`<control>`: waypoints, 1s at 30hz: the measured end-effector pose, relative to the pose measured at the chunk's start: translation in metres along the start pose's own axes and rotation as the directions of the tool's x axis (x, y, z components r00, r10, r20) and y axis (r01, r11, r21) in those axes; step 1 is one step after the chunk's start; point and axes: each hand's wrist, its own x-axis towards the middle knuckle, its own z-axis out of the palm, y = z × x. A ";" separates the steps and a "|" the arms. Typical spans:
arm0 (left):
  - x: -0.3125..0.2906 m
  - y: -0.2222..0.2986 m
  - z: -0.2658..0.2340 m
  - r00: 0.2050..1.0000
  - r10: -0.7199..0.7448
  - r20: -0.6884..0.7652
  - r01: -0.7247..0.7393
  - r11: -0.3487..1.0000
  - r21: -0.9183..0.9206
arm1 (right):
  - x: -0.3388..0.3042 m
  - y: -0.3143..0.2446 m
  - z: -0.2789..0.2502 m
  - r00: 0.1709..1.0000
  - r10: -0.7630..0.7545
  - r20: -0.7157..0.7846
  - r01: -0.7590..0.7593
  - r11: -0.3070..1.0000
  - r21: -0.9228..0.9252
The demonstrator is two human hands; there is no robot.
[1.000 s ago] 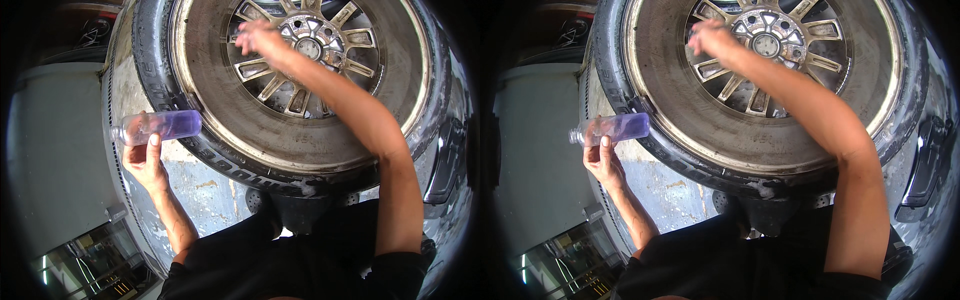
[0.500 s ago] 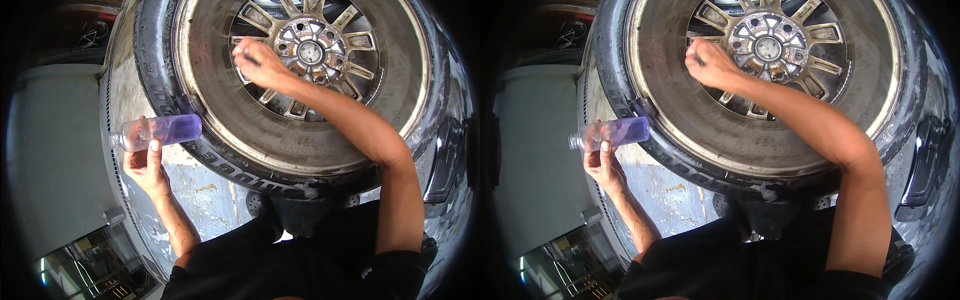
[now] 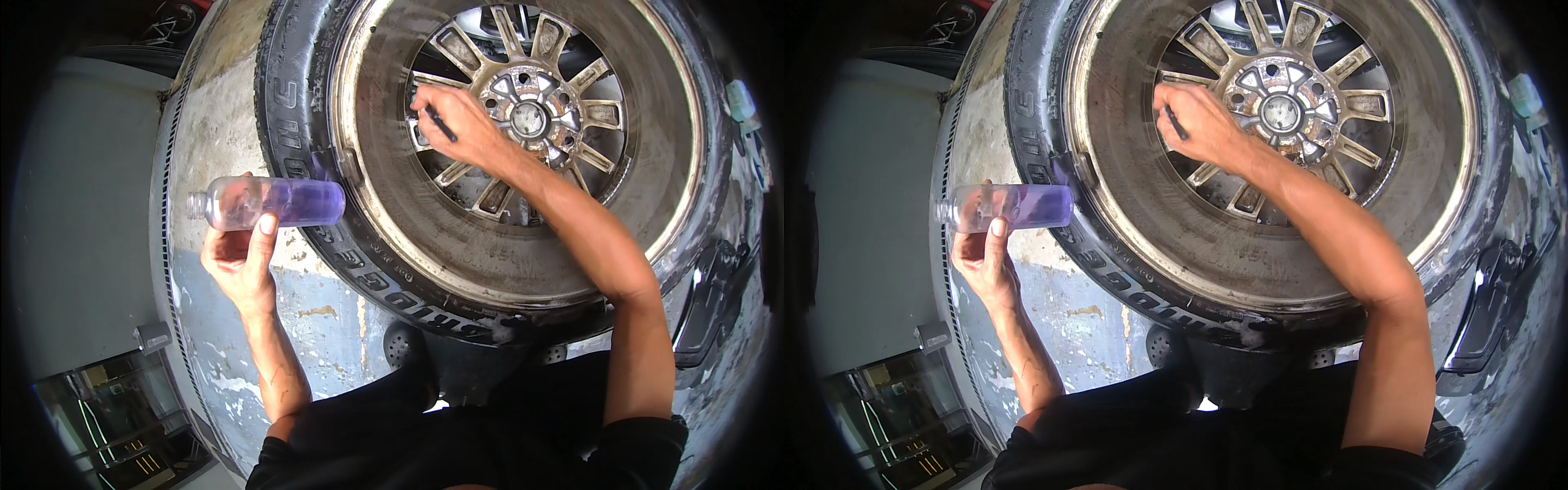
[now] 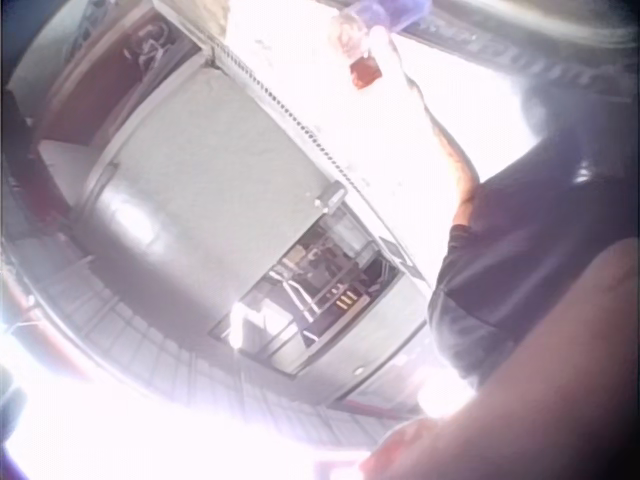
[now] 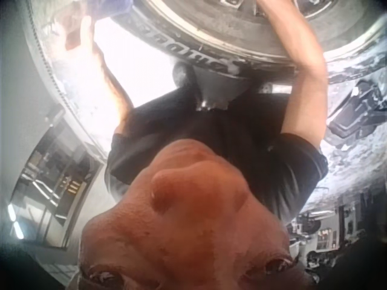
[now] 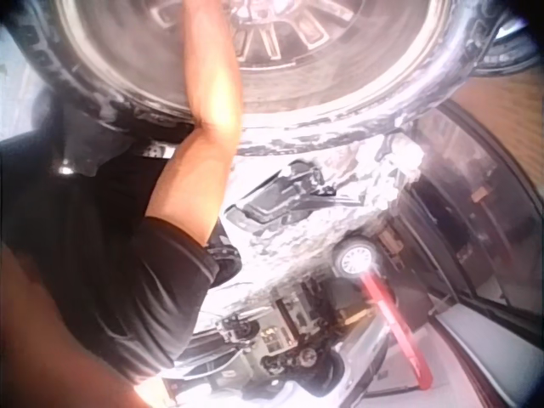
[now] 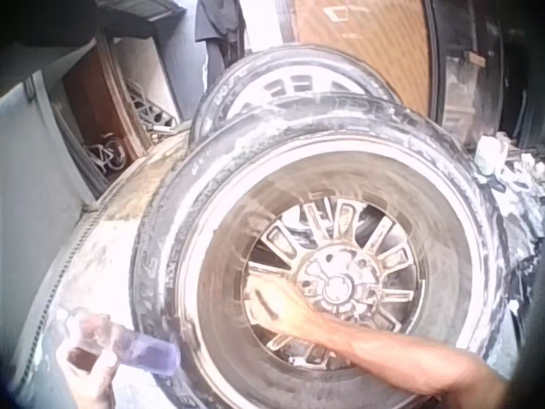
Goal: The person scrubs a car wheel with a brush and applies a purple cleaning solution from a bottle. They repeatedly scrub the rim and tire, focusing on the spokes and center hub, then wipe the surface with a cloth.
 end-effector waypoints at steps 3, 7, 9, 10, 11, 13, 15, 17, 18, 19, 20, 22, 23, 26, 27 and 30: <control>-0.004 -0.005 -0.005 1.000 0.001 -0.017 -0.001 1.000 0.006 | 0.004 -0.012 0.001 0.969 0.220 -0.114 -0.205 0.970 0.128; -0.006 -0.005 -0.007 1.000 0.002 -0.010 -0.002 1.000 0.005 | 0.009 -0.005 -0.002 0.951 0.159 -0.265 -0.144 0.987 0.074; -0.005 -0.004 -0.007 1.000 0.002 -0.003 -0.002 1.000 0.013 | 0.012 0.003 -0.008 0.922 0.117 -0.368 -0.094 0.992 0.079; -0.005 -0.003 -0.007 1.000 -0.001 -0.003 0.001 1.000 0.013 | 0.011 0.004 -0.006 0.941 0.113 -0.318 -0.088 0.992 0.092; -0.005 -0.003 -0.007 1.000 -0.003 -0.003 0.003 1.000 0.012 | 0.006 0.003 -0.003 0.957 0.108 -0.268 -0.083 0.991 0.104; -0.005 -0.005 -0.009 1.000 -0.011 -0.001 0.011 1.000 0.015 | -0.002 -0.007 0.000 0.980 0.143 -0.136 -0.128 0.985 0.116; -0.004 -0.006 -0.007 1.000 -0.011 0.000 0.011 1.000 0.010 | 0.008 -0.010 -0.001 0.978 0.082 -0.192 -0.050 0.984 0.168; -0.002 -0.006 -0.005 1.000 -0.004 -0.004 0.004 1.000 -0.001 | 0.003 -0.014 -0.015 0.967 0.253 -0.033 -0.248 0.962 0.109; 0.000 -0.007 -0.002 1.000 -0.011 0.005 0.011 1.000 -0.004 | -0.001 -0.005 -0.010 0.992 0.121 -0.028 -0.114 0.976 0.185; -0.001 -0.007 -0.002 1.000 -0.022 0.005 0.022 1.000 -0.003 | -0.006 -0.006 -0.010 0.974 0.182 0.137 -0.197 0.974 0.110; -0.001 -0.008 -0.001 0.999 -0.032 0.004 0.032 0.999 -0.001 | -0.006 -0.006 -0.006 0.990 0.136 0.024 -0.138 0.987 0.081; 0.000 -0.004 0.002 1.000 -0.012 0.011 0.012 1.000 -0.010 | 0.001 0.004 -0.013 0.987 0.033 -0.160 -0.015 0.994 0.110; 0.001 -0.002 0.004 1.000 -0.002 0.013 0.002 1.000 -0.014 | 0.009 0.011 -0.020 0.973 0.053 -0.225 -0.013 0.985 0.174; -0.003 -0.001 0.003 0.999 -0.048 0.000 0.048 0.999 -0.013 | 0.026 0.006 -0.045 0.964 0.063 -0.256 -0.093 0.990 -0.104; -0.003 -0.001 0.004 0.999 -0.040 -0.004 0.040 0.999 -0.018 | 0.031 0.013 -0.049 0.953 -0.010 -0.304 -0.011 0.998 -0.067; -0.003 0.000 0.002 1.000 -0.018 -0.006 0.018 1.000 -0.019 | 0.036 0.023 -0.047 0.927 0.036 -0.373 -0.061 0.997 -0.056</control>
